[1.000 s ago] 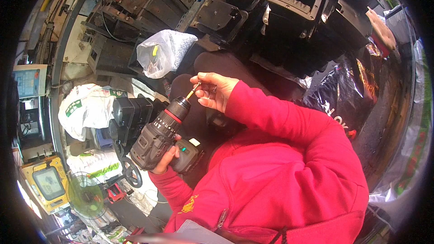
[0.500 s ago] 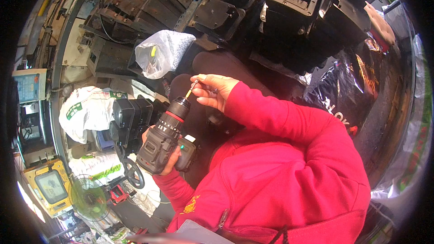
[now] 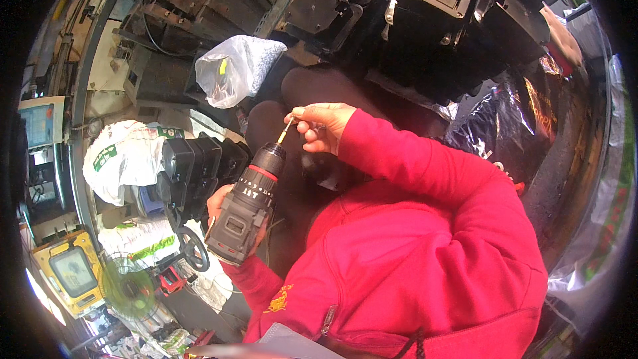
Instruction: The person sits on the floor and uses a cordless drill to fasten screws into small black plastic housings. They repeatedly pick up parts, align them, insert screws, and tighten them with the drill, then place the assembled units into a nearby bin.
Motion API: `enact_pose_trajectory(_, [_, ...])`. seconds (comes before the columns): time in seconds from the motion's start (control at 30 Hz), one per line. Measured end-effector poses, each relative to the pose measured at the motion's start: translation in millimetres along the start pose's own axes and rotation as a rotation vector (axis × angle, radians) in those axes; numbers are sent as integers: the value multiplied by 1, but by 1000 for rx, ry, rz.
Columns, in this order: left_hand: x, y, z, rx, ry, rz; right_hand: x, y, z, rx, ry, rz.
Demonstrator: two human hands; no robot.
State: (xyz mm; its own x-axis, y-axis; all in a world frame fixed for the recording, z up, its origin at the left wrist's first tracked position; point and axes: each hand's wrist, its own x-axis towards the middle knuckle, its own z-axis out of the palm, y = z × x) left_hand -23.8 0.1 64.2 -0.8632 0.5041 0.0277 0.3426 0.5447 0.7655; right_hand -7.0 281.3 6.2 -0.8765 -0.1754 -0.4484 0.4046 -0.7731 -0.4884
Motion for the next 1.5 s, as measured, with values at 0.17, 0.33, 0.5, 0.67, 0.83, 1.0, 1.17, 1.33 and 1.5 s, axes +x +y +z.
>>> enact_pose_trajectory(0.17, [-5, 0, -13, -53, 29, 125, 4, -29, -29, -631, 222, -329])
enact_pose_trajectory(0.33, [-2, 1, -23, -110, -98, 167, 24, -49, -67, -1494, 216, 19])
enact_pose_trajectory(0.5, [10, 11, -21, 177, -184, 231, 47, -24, -64, -1410, -46, 30])
enact_pose_trajectory(0.67, [18, 20, -18, 74, -256, 134, 45, -18, -69, -1281, -44, 57])
enact_pose_trajectory(0.83, [26, 20, -11, 22, -272, 132, 45, -14, -80, -1176, -31, 78])
enact_pose_trajectory(1.0, [36, 22, -8, 86, -276, 153, 44, -14, -80, -1174, -37, 13])
enact_pose_trajectory(1.17, [41, 27, -8, 61, -291, 151, 42, -17, -76, -1176, -13, 47])
enact_pose_trajectory(1.33, [46, 30, -8, 151, -329, 140, 40, -19, -75, -1167, -15, 41])
enact_pose_trajectory(1.5, [50, 33, -9, 231, -371, 144, 37, -19, -74, -1167, -29, 20])
